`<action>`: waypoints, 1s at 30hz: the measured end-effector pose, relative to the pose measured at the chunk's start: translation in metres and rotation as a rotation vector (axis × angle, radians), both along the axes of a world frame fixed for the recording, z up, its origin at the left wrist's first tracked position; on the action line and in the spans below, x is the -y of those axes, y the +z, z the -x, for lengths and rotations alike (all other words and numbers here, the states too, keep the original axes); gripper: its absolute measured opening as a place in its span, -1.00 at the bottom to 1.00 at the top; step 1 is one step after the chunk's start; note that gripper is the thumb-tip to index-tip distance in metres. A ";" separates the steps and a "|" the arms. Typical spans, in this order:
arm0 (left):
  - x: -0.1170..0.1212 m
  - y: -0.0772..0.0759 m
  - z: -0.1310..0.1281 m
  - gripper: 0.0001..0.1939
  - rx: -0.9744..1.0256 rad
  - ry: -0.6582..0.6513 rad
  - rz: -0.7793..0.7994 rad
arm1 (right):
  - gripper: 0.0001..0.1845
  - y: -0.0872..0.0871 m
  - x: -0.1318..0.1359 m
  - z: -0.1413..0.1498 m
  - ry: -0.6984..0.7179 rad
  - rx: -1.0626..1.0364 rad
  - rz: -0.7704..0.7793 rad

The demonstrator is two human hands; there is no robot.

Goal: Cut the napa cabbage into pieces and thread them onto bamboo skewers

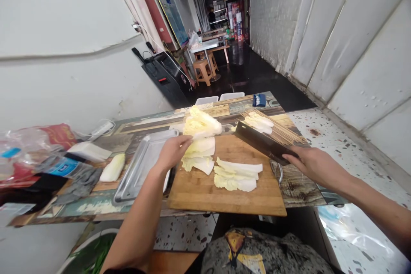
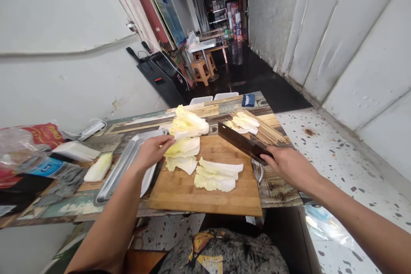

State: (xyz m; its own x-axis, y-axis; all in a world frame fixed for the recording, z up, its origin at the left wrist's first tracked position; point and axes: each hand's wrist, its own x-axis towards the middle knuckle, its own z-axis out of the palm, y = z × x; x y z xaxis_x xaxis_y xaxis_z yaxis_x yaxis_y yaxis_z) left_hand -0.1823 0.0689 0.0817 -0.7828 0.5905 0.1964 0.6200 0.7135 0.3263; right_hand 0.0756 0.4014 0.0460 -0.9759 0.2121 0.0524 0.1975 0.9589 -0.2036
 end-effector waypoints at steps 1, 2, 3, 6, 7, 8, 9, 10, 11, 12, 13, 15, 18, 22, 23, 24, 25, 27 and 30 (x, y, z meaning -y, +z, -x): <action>-0.002 0.003 -0.006 -0.67 -0.074 0.014 -0.032 | -0.56 -0.001 -0.001 0.000 -0.004 0.003 0.007; -0.006 0.006 -0.014 -0.67 -0.171 0.014 -0.068 | -0.55 -0.001 -0.001 0.000 -0.010 0.001 0.010; -0.014 0.007 -0.025 -0.68 -0.278 -0.008 -0.099 | -0.55 0.000 -0.002 0.000 -0.021 -0.006 0.010; -0.052 -0.003 -0.063 -0.69 -0.518 -0.193 -0.118 | -0.57 0.007 -0.004 0.002 -0.087 -0.041 -0.009; -0.069 -0.011 -0.076 -0.70 -0.537 -0.272 -0.081 | -0.58 0.012 -0.003 0.003 -0.120 -0.050 -0.021; -0.085 -0.019 -0.088 -0.71 -0.534 -0.347 -0.024 | -0.58 0.017 -0.003 0.004 -0.152 -0.055 -0.033; -0.099 -0.028 -0.099 -0.73 -0.500 -0.417 0.056 | -0.58 0.022 -0.003 0.004 -0.177 -0.060 -0.046; -0.112 -0.037 -0.107 -0.75 -0.453 -0.463 0.141 | -0.59 0.027 -0.002 0.005 -0.192 -0.066 -0.059; -0.121 -0.044 -0.114 -0.79 -0.400 -0.495 0.221 | -0.59 0.031 0.000 0.006 -0.190 -0.072 -0.071; -0.127 -0.050 -0.118 -0.82 -0.351 -0.512 0.284 | -0.60 0.034 0.001 0.006 -0.167 -0.079 -0.080; -0.130 -0.054 -0.121 -0.86 -0.310 -0.518 0.323 | -0.60 0.037 0.003 0.007 -0.131 -0.082 -0.085; -0.129 -0.057 -0.122 -0.89 -0.247 -0.529 0.336 | -0.61 0.039 0.007 0.010 -0.035 -0.061 -0.076; -0.122 -0.057 -0.120 -0.86 -0.195 -0.551 0.313 | -0.65 0.040 0.014 0.016 0.074 0.025 -0.061; -0.118 -0.063 -0.120 -0.75 -0.223 -0.569 0.271 | -0.69 0.043 0.018 0.029 0.170 0.098 -0.098; -0.118 -0.065 -0.120 -0.73 -0.233 -0.570 0.257 | -0.70 0.043 0.018 0.032 0.191 0.105 -0.106; -0.118 -0.067 -0.121 -0.72 -0.237 -0.569 0.244 | -0.70 0.044 0.017 0.035 0.209 0.113 -0.111; -0.118 -0.069 -0.122 -0.72 -0.234 -0.567 0.234 | -0.70 0.044 0.016 0.038 0.219 0.122 -0.116; -0.119 -0.069 -0.123 -0.73 -0.211 -0.566 0.220 | -0.70 0.045 0.014 0.041 0.230 0.135 -0.122; -0.118 -0.067 -0.124 -0.73 -0.173 -0.563 0.212 | -0.70 0.046 0.010 0.045 0.247 0.143 -0.103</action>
